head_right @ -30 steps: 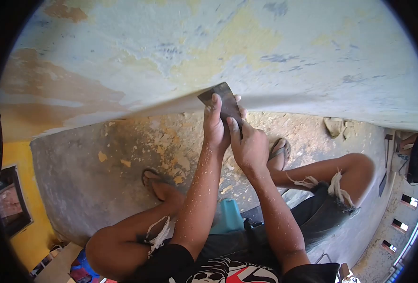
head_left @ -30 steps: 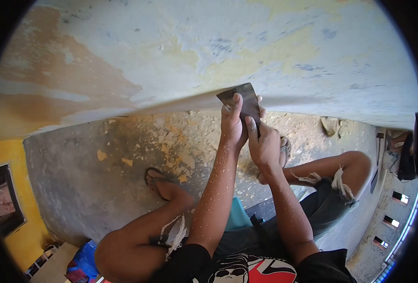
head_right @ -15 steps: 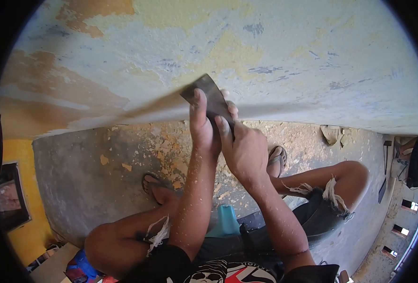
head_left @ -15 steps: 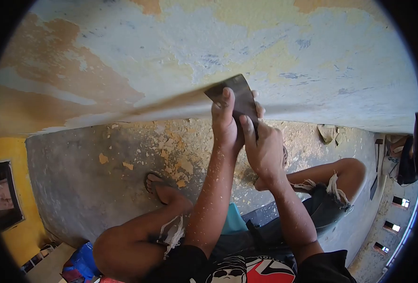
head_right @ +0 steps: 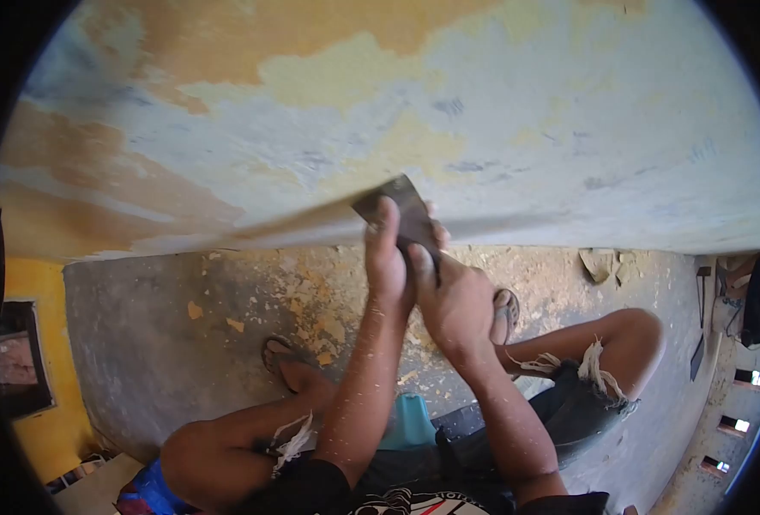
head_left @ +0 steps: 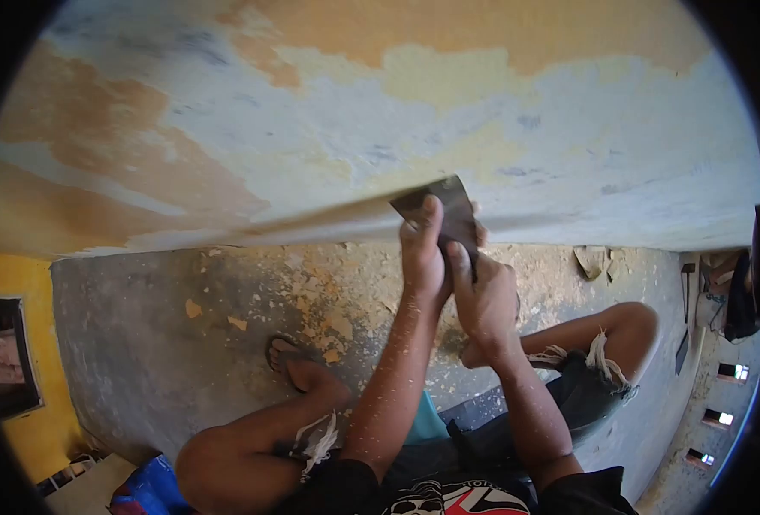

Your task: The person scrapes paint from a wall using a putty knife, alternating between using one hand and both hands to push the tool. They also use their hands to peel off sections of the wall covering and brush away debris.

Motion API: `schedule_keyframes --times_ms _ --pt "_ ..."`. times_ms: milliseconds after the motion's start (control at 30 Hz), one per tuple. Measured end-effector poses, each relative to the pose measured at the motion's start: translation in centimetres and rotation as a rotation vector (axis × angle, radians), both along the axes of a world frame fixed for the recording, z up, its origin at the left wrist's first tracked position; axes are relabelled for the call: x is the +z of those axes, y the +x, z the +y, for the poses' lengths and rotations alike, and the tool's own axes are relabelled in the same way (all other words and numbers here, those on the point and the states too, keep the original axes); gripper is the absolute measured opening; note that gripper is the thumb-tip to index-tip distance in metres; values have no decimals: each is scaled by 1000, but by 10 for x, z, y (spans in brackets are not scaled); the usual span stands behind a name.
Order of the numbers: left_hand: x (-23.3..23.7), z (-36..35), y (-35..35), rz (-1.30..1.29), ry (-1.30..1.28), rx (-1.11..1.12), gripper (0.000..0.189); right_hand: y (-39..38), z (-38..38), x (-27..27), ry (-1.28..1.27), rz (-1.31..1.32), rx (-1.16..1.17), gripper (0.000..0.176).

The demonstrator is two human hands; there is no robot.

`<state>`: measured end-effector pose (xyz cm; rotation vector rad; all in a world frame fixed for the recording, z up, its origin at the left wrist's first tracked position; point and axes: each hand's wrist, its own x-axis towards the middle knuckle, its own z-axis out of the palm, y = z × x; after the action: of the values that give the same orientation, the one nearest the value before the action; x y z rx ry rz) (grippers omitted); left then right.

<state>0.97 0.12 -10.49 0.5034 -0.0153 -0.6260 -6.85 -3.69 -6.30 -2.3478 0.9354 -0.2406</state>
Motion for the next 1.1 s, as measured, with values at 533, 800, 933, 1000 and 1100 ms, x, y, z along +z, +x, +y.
schedule_keyframes --times_ms 533,800,933,1000,1100 --pt "28 -2 -6 -5 66 0 49 -2 -3 32 28 -23 43 41" --pt "48 9 -5 -44 72 34 43 -7 4 39 141 -49 4 41" --pt "102 17 23 -83 170 154 48 23 8 84 108 -243 140 43" --pt "146 40 43 -208 255 212 51 39 20 114 172 -369 241 40" --pt "194 71 63 -280 252 210 53 18 33 156 233 -473 427 32"
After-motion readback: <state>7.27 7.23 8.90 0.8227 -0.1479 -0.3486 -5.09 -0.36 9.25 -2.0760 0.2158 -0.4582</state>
